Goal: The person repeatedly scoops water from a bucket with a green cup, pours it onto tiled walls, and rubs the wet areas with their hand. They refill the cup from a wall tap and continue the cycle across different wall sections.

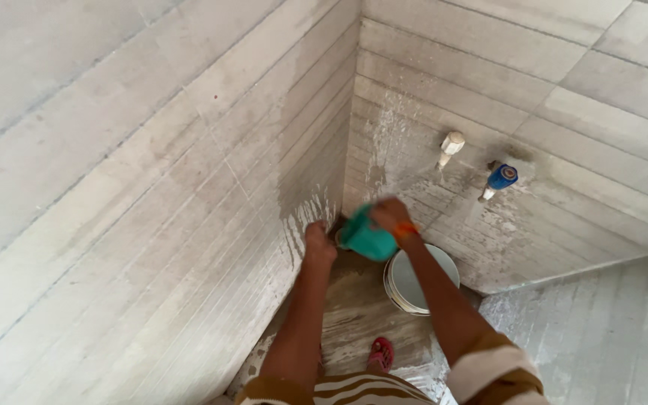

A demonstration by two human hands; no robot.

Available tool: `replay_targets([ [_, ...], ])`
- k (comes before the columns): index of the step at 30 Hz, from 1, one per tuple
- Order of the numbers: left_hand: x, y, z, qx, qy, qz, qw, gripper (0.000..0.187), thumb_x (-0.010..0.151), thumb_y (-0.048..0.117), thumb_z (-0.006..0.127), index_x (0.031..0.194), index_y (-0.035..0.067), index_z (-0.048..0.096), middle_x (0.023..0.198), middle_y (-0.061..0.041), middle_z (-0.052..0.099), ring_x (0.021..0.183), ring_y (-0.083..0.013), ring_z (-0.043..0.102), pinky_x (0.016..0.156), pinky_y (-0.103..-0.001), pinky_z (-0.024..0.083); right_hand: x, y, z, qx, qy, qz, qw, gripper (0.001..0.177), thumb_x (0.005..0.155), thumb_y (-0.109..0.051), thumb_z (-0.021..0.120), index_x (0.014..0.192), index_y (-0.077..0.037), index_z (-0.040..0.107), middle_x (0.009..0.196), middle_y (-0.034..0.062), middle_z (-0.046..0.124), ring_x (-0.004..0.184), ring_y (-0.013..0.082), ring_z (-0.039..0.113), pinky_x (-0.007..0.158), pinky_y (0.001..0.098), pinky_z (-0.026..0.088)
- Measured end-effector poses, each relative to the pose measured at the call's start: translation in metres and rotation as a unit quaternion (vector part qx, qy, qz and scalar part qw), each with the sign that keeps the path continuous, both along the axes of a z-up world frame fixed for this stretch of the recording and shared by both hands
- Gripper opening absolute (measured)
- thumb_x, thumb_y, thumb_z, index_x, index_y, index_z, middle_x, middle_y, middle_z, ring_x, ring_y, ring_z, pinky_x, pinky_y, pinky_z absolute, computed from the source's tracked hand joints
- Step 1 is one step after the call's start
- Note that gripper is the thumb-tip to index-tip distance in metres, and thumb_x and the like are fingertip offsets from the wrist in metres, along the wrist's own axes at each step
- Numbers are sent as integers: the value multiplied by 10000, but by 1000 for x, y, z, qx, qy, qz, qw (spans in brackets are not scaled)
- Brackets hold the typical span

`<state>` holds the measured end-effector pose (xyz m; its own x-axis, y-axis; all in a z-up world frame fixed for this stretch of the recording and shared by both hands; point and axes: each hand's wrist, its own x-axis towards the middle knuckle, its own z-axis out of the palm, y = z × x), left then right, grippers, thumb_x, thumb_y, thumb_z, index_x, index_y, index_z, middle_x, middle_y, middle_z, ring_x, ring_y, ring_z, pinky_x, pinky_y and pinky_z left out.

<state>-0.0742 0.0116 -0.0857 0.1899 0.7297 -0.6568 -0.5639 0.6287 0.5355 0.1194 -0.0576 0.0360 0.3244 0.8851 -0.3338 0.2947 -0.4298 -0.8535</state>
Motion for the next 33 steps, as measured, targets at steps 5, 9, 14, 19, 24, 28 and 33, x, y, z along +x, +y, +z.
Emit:
replay_targets([
  [5, -10, 53, 17, -7, -194, 111, 975, 360, 935, 186, 429, 1221, 3, 549, 1182, -155, 613, 1027, -334, 610, 922, -468, 533, -62, 56, 168, 76, -156, 95, 980, 477, 815, -154, 663, 1268, -8, 685, 884, 181, 784, 685, 227, 757, 705, 348, 606],
  [9, -26, 79, 43, 57, -212, 96, 971, 448, 1042, 162, 512, 1453, -16, 509, 1171, -102, 543, 1036, -260, 506, 948, -393, 461, -56, 39, 237, 207, 12, 15, 978, 492, 845, -98, 680, 1325, 11, 649, 934, 151, 770, 696, 191, 740, 681, 335, 575],
  [14, -57, 86, 59, 38, -126, 20, 991, 450, 986, 154, 527, 1426, 67, 569, 1276, -58, 566, 1190, -237, 523, 1048, -358, 431, -29, -13, 223, 211, 220, -76, 949, 523, 967, -147, 574, 1471, -18, 515, 1086, 89, 748, 832, 154, 719, 813, 292, 546],
  [19, -68, 86, 31, -7, -92, 4, 996, 440, 936, 173, 621, 1366, 81, 618, 1271, -52, 560, 1192, -242, 528, 1057, -372, 419, -9, -67, 104, 176, 319, -157, 918, 529, 1001, -175, 557, 1507, -25, 516, 967, 61, 696, 806, 141, 668, 845, 308, 537],
  [24, -60, 71, 6, -27, -81, -20, 996, 352, 904, 211, 699, 1223, 71, 646, 1226, -60, 579, 1131, -236, 529, 965, -368, 426, 16, -111, -55, -1, 192, -199, 961, 235, 949, -157, 615, 1105, -6, 705, 892, 104, 749, 699, 172, 714, 608, 304, 618],
  [28, -42, 50, -2, 13, -92, -64, 994, 265, 961, 233, 757, 1125, 91, 606, 1160, -88, 515, 1037, -256, 480, 916, -424, 391, 29, -113, -108, -241, 5, -45, 970, 288, 941, -201, 619, 754, -21, 742, 732, 94, 775, 656, 230, 762, 506, 345, 579],
  [33, 15, 14, 12, 114, 72, -218, 967, 641, 933, 450, 598, 1471, 124, 476, 1559, -75, 450, 1362, -242, 400, 1150, -438, 266, 29, -36, -37, -109, -81, -52, 989, 361, 859, -245, 658, 1154, -62, 560, 907, 153, 759, 778, 288, 765, 703, 387, 584],
])
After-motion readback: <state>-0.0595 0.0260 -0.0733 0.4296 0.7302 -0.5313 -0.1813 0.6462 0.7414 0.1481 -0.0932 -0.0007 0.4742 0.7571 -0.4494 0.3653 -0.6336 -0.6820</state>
